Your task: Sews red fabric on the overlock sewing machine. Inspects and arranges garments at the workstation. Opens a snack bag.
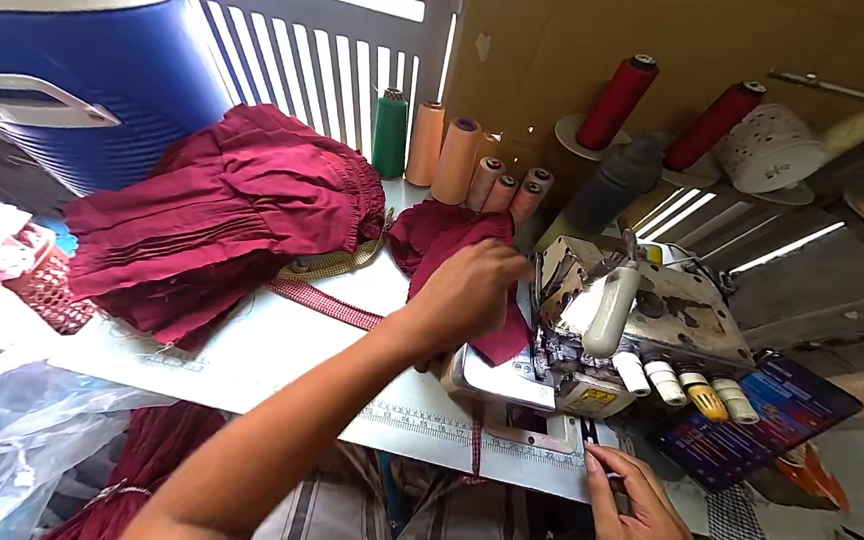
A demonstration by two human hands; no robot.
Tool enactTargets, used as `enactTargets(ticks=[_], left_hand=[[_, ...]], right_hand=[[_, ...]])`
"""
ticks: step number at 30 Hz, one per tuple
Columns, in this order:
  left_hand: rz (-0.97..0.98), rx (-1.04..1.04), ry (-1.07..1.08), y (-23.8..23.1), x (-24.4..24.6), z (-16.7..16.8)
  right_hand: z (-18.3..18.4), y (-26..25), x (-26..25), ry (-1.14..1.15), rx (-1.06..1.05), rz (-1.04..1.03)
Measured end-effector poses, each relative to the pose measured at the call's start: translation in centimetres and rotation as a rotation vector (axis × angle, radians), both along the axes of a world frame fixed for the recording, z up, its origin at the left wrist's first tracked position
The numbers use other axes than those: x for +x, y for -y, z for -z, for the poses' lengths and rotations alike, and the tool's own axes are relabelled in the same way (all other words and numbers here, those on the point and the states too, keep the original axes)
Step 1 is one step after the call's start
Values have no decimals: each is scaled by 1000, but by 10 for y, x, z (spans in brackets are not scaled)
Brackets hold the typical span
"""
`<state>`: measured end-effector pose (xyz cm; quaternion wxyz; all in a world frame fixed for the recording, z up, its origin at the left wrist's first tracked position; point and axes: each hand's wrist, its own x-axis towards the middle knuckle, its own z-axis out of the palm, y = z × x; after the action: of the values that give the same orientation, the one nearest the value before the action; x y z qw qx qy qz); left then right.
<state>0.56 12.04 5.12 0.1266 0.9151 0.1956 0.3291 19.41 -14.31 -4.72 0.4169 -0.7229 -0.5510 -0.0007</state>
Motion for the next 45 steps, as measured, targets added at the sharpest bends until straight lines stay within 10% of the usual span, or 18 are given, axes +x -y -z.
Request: enactTargets(ticks=[8, 18, 45], left_hand=[[-20, 438, -647, -102, 1, -40], [-512, 233, 463, 52, -110, 115], [-571, 135, 645, 54, -107, 131]], right_hand=[[3, 8, -13, -54, -42, -99], [42, -35, -32, -94, 58, -171], [39, -40, -39, -101, -50, -58]])
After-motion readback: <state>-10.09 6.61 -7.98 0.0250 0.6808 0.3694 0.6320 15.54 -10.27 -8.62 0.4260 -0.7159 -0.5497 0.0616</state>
